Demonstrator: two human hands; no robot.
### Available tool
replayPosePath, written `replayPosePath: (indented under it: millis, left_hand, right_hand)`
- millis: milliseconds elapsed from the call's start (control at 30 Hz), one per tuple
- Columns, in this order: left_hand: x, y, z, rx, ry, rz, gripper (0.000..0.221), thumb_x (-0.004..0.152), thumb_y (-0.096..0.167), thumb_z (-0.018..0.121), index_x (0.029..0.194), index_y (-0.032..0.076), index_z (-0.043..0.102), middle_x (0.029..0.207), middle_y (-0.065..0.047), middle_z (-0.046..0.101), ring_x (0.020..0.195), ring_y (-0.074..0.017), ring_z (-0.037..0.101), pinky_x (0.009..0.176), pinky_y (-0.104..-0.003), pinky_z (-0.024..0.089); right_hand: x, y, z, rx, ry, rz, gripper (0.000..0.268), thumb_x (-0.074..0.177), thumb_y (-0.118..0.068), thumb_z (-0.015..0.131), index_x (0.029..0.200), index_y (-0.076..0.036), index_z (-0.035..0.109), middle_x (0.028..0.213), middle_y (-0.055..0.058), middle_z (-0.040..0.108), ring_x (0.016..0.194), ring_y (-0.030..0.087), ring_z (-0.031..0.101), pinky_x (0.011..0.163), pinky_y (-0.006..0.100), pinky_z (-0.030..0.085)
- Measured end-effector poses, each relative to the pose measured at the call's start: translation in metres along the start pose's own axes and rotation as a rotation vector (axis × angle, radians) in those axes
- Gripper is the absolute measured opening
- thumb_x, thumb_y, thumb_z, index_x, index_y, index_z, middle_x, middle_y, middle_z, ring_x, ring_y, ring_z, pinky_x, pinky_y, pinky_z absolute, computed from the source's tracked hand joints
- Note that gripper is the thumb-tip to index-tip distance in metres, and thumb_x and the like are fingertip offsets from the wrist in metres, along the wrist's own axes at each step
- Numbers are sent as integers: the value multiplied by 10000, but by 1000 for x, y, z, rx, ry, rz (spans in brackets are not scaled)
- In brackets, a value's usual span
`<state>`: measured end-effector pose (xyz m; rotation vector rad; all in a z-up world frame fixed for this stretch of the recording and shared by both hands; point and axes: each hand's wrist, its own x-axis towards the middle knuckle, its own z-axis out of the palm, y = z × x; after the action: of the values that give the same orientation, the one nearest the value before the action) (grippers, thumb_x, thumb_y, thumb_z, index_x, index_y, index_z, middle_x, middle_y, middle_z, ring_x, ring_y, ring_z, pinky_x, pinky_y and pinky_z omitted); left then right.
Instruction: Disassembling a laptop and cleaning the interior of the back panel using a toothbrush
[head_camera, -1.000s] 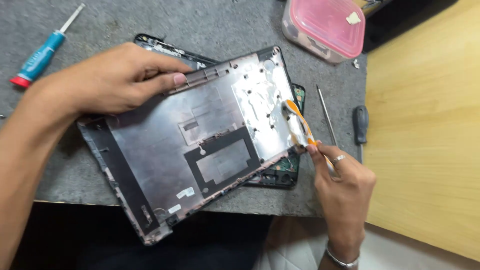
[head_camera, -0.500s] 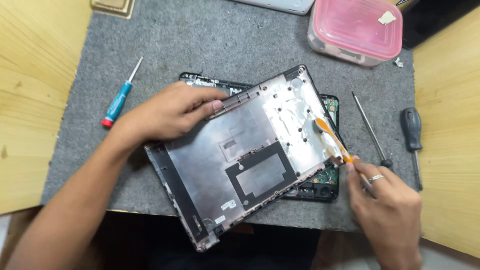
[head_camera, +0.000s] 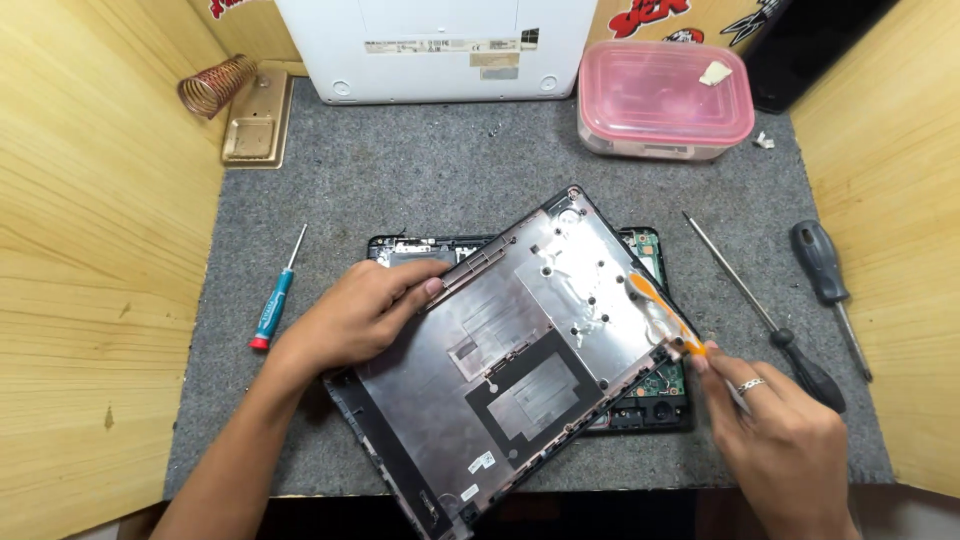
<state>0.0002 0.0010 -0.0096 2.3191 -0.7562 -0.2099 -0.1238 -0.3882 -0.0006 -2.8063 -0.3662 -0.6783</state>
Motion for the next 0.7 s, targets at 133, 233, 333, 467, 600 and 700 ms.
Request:
replayPosePath:
  millis: [133, 233, 333, 467, 600, 700]
  left_hand:
    - [-1, 4, 0, 11, -23, -62, 447, 1039, 365, 446, 1357, 114, 635, 808, -157, 768, 796, -384, 718, 725, -434, 468]
    - [-1, 3, -1, 17, -13, -52, 441, 1042, 357, 452, 1356, 112, 640, 647, -152, 640, 673, -370, 662, 690, -423, 447]
    - [-2, 3, -1, 5, -12, -40, 435, 1042, 350, 462, 1349, 100, 643, 663, -143, 646, 658, -347, 669, 686, -414, 451]
    - [0, 3, 2, -15, 27, 5, 415, 1045, 323, 469, 1317, 64, 647, 1139, -143, 782, 1013, -368, 728, 786, -410, 496]
    - [-2, 4, 1, -23, 9, -51, 417, 1036, 321, 491, 1324, 75, 665, 787, -113, 759, 718, -303, 721, 702, -387, 467]
    - [-3, 3, 0, -28, 12, -75, 391, 1036, 319, 506, 1314, 102, 677, 534, -71, 413, 463, -224, 452, 571, -372, 387]
  right_hand:
    - [0, -2, 1, -6, -3, 26, 100, 984, -146, 764, 1080, -118, 762, 885, 28, 715, 687, 170, 640, 656, 354, 501]
    - [-3, -17, 4, -4, -12, -42, 151, 963, -194, 747, 1098, -128, 750, 771, 4, 661, 555, 183, 582, 557, 371, 474]
    - [-1, -12, 1, -46, -26, -34, 148, 982, -220, 732, 1109, -148, 754, 773, 7, 662, 556, 204, 588, 539, 393, 463]
    - [11, 11, 2, -47, -27, 9, 92, 993, -137, 771, 1072, -90, 767, 1057, 80, 793, 810, 233, 726, 714, 379, 547]
    - [8, -29, -4, -89, -76, -99, 104, 996, -227, 712, 1087, -179, 728, 679, 6, 541, 459, 245, 511, 433, 432, 420]
    - [14, -8, -9, -120, -78, -82, 130, 990, -222, 742, 1111, -193, 777, 766, -9, 672, 497, 196, 545, 497, 384, 455]
